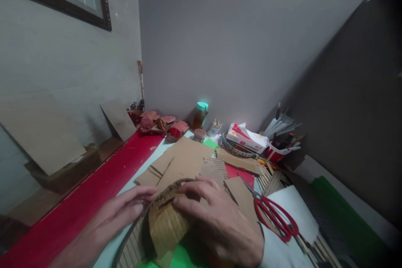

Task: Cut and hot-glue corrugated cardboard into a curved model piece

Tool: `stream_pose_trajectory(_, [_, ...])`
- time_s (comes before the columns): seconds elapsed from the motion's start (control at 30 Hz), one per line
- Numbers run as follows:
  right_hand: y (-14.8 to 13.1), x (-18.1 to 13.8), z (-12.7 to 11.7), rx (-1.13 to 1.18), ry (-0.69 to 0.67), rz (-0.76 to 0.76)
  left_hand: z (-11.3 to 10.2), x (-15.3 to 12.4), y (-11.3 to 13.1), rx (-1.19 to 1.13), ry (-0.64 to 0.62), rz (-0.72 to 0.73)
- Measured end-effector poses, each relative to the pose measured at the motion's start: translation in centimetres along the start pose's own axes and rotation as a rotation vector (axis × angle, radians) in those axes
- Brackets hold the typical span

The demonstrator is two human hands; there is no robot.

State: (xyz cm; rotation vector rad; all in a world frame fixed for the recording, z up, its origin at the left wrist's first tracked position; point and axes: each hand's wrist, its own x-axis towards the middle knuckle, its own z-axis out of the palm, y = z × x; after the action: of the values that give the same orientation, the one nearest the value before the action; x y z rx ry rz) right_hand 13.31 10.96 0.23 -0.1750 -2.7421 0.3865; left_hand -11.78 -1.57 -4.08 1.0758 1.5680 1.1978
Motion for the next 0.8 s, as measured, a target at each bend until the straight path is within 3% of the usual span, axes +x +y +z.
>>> stream_pose_trajectory(0.13, [-0.1,-0.4,-0.2,-0.002,0.032,-0.016,0.7,0.3,0.8,-0.208,0.027,-0.085])
stream_pose_trajectory(0.27, [-0.6,-0.6,-0.4,-0.031,0.111,-0.082,1.7,0.4,0.9,-0.481,-0.06,-0.157])
stream_pose_trajectory(0.4, [-1.3,-0.7,-0.5,-0.069,0.122,-0.085,2.3,0.1,-0.3,-0.552,-0.178,-0.251])
stream_pose_trajectory(0.6, [-1.7,-1.6,-0.7,-0.003,0.064,-0.082,3.3,-0.2,-1.1,-0.603,-0.069,-0.233])
stream_pose_trajectory(0.8, [-1.2,-2.6,-0.3,0.091,-0.041,-0.002,4.6,-0.3,-0.1,-0.577,-0.081,-0.213])
